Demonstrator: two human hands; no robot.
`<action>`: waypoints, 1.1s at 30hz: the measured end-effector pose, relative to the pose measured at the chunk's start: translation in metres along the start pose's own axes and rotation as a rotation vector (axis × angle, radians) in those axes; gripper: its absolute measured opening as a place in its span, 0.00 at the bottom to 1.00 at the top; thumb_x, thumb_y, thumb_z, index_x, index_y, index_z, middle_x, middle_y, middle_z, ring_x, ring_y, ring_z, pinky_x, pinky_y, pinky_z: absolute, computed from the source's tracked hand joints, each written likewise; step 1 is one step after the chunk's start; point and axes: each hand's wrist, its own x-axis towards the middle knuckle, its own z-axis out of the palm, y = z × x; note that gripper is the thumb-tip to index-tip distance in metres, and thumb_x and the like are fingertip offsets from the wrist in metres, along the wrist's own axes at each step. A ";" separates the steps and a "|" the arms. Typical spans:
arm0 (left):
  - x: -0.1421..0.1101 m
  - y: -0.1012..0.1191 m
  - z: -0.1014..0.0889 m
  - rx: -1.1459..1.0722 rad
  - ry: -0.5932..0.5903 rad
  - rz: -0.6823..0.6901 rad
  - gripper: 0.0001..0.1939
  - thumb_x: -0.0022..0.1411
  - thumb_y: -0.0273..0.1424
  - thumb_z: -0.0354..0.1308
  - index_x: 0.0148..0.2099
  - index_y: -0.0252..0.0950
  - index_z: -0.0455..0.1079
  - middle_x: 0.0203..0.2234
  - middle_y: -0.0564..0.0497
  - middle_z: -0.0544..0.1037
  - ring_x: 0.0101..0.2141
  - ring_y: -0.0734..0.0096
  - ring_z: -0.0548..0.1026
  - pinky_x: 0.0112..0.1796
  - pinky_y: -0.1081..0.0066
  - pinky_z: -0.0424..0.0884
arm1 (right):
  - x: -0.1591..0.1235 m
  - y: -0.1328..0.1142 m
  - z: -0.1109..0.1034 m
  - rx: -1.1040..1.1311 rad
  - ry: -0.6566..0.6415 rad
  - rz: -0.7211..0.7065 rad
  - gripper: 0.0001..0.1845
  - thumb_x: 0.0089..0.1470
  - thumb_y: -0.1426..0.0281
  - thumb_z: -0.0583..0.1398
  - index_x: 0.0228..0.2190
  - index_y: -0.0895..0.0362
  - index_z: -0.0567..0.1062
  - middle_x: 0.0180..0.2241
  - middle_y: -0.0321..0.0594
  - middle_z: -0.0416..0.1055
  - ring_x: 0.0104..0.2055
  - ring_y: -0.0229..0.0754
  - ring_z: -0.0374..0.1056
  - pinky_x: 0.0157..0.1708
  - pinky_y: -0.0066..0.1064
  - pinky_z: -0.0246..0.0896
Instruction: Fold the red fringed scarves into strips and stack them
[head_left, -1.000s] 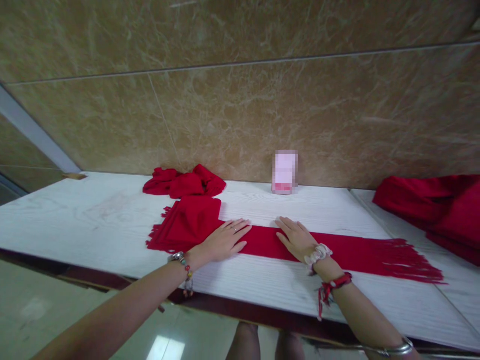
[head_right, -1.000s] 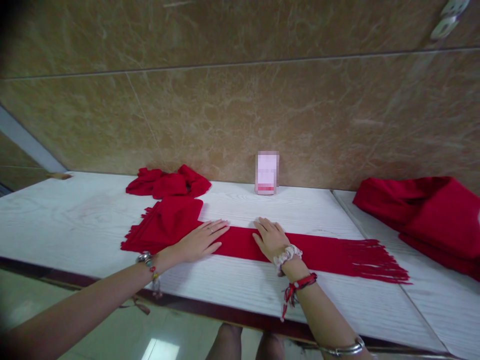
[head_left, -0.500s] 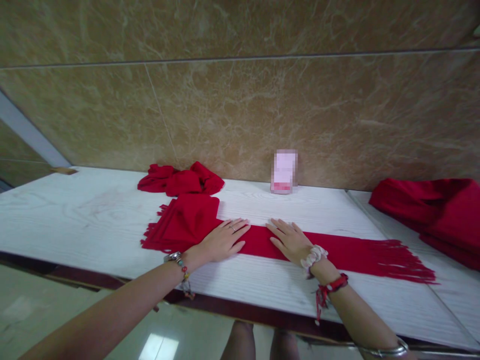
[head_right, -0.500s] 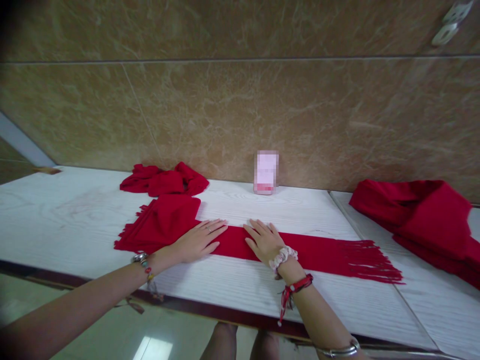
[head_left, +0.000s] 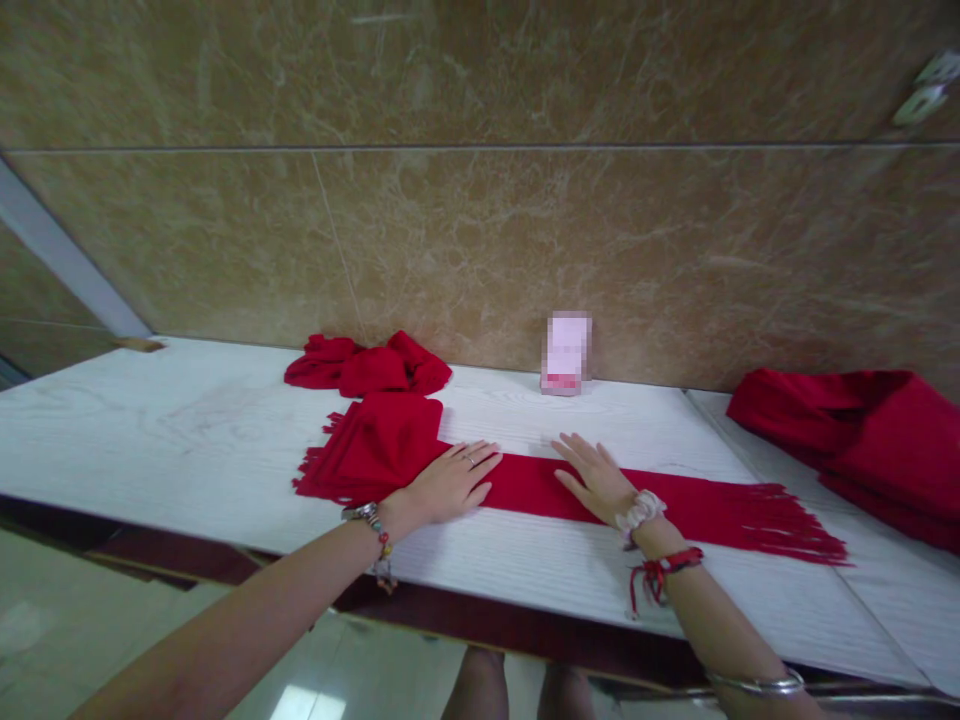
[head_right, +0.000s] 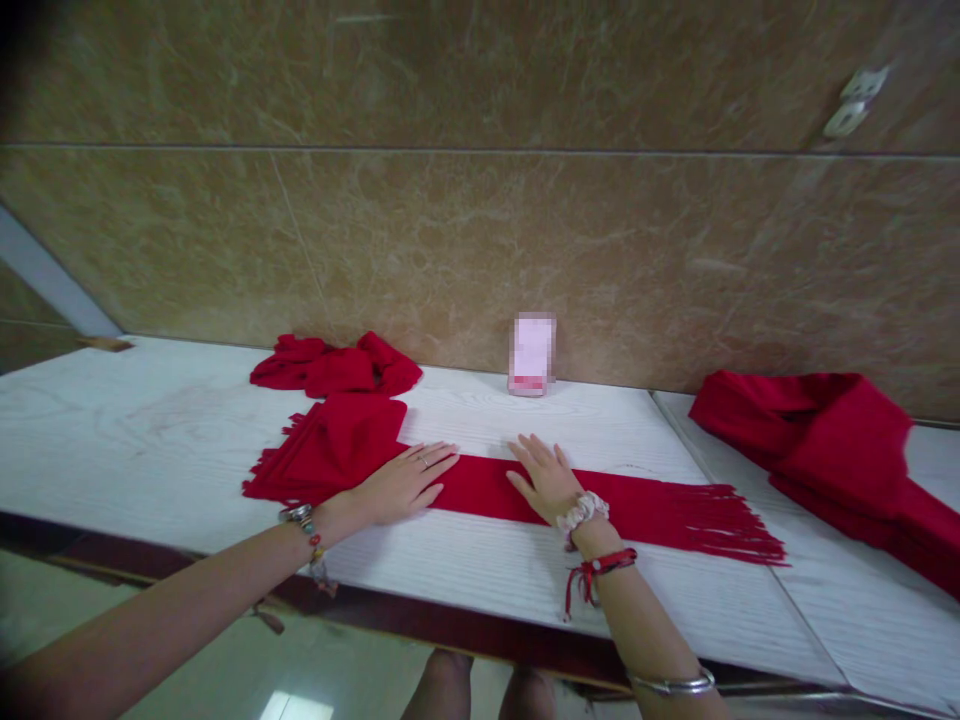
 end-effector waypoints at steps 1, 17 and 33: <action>0.000 0.000 0.000 0.000 0.006 0.000 0.22 0.64 0.34 0.39 0.58 0.32 0.54 0.56 0.44 0.59 0.56 0.67 0.55 0.54 0.65 0.49 | 0.000 -0.006 0.000 0.000 -0.028 -0.033 0.24 0.55 0.63 0.47 0.53 0.54 0.60 0.57 0.44 0.54 0.59 0.47 0.47 0.54 0.51 0.43; -0.066 -0.060 -0.023 0.028 0.575 -0.566 0.24 0.64 0.32 0.35 0.62 0.34 0.43 0.59 0.41 0.50 0.59 0.61 0.45 0.55 0.56 0.50 | -0.005 0.035 -0.001 -0.035 -0.086 -0.045 0.26 0.56 0.61 0.44 0.54 0.56 0.59 0.57 0.44 0.53 0.59 0.45 0.48 0.54 0.47 0.46; -0.152 -0.138 -0.009 0.059 -0.171 -0.660 0.24 0.63 0.32 0.32 0.60 0.39 0.51 0.58 0.44 0.55 0.56 0.56 0.55 0.46 0.49 0.60 | -0.009 0.070 0.000 -0.006 -0.122 -0.018 0.32 0.52 0.53 0.40 0.54 0.53 0.59 0.58 0.41 0.52 0.59 0.45 0.48 0.55 0.45 0.46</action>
